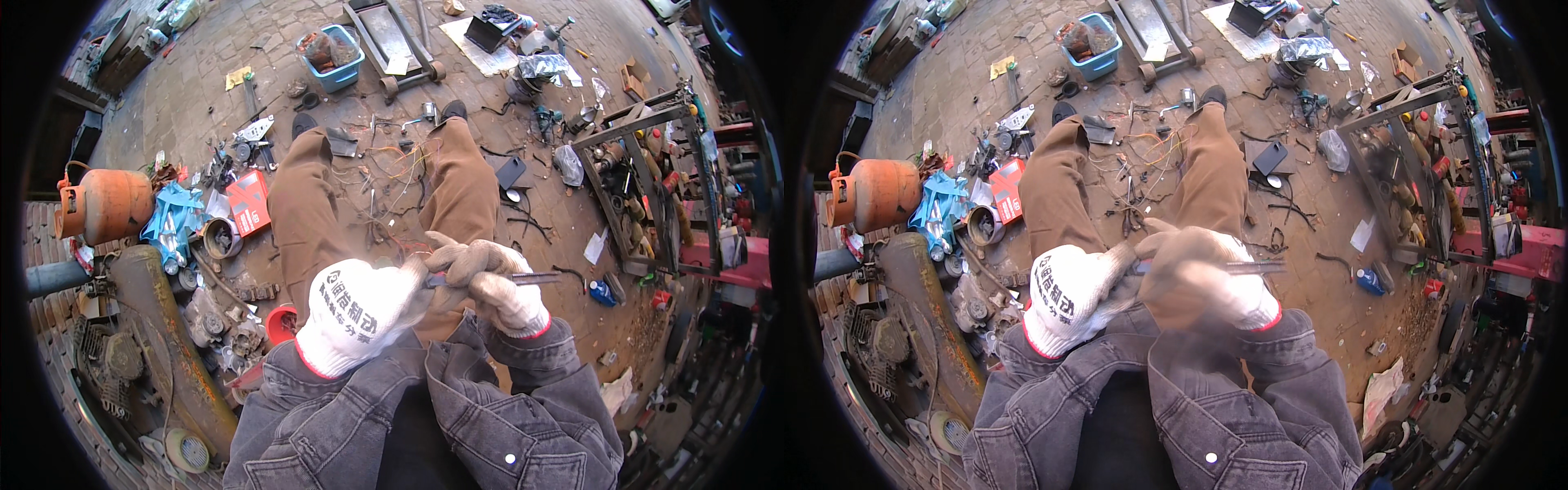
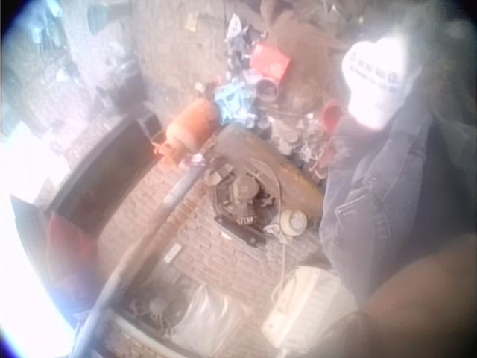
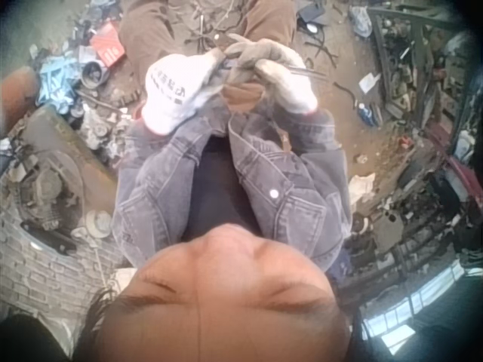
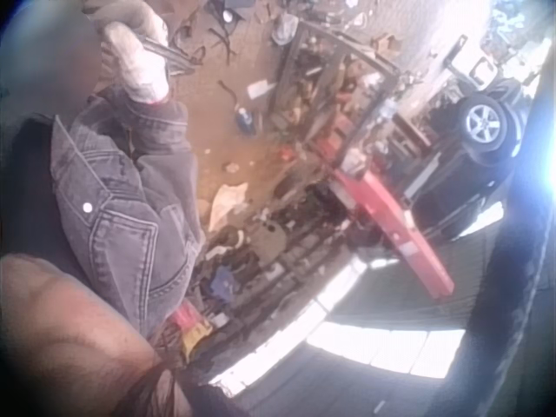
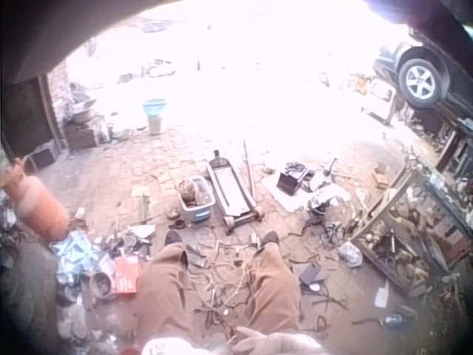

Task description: The person sits on the ground and uses pliers to strip insulation from several wires, then twists and connects the exposed ends. The person handles multiple colored wires and a black connector, repeatedly stripping and joining them.

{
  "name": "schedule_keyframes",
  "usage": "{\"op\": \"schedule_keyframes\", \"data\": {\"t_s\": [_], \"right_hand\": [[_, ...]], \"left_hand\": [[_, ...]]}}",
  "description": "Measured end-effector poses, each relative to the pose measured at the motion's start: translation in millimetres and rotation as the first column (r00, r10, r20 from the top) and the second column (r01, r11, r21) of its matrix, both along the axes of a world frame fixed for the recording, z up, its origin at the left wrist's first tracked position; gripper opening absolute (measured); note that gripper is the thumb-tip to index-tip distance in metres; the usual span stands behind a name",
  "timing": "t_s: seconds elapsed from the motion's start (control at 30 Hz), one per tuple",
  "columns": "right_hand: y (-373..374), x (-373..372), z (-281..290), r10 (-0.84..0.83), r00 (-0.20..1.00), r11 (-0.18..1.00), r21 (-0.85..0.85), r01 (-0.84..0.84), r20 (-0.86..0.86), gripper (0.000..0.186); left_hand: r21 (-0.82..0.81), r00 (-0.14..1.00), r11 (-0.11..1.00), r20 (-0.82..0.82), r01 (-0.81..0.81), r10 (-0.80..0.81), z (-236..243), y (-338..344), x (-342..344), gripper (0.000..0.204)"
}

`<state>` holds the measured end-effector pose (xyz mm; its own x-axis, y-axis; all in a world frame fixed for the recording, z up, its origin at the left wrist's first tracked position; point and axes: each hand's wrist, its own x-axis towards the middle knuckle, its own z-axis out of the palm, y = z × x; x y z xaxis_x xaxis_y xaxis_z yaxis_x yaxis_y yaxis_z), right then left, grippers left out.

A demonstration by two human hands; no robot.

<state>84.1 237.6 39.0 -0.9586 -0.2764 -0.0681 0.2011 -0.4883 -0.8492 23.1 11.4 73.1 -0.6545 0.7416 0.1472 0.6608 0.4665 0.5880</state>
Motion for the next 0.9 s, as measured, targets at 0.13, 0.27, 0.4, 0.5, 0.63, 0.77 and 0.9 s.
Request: {"op": "schedule_keyframes", "data": {"t_s": [0.13,0.27,0.4,0.5,0.63,0.77,0.9], "right_hand": [[-7,3,-2,0.116,0.979,0.944,-0.324,-0.056,0.168,0.04],[-8,7,4,0.022,0.982,0.973,-0.231,0.022,0.187,0.036],[-1,4,10,-0.005,0.99,0.992,-0.127,0.024,0.144,0.035],[2,1,11,-0.057,0.998,0.998,-0.031,0.057,0.005,0.034],[7,2,16,-0.026,0.985,0.993,0.106,0.045,-0.17,0.036],[6,9,28,0.004,0.982,0.961,0.273,0.048,-0.187,0.038],[2,10,34,-0.037,0.982,0.947,0.307,0.093,-0.184,0.036]], "left_hand": [[0.109,0.998,0.994,0.064,-0.011,0.004,-1,3,-5,0.045],[0.238,0.991,0.971,0.134,-0.028,-0.004,-6,6,-9,0.047],[0.247,0.978,0.966,0.167,0.08,-0.124,-8,-3,-14,0.044],[0.336,0.959,0.937,0.221,0.099,-0.18,-10,-4,-16,0.039],[0.325,0.964,0.945,0.239,0.033,-0.115,-9,-4,-14,0.035],[0.284,0.961,0.959,0.267,-0.005,-0.074,-7,-3,-13,0.035],[0.259,0.975,0.966,0.216,-0.009,-0.049,-6,-2,-12,0.036]]}}
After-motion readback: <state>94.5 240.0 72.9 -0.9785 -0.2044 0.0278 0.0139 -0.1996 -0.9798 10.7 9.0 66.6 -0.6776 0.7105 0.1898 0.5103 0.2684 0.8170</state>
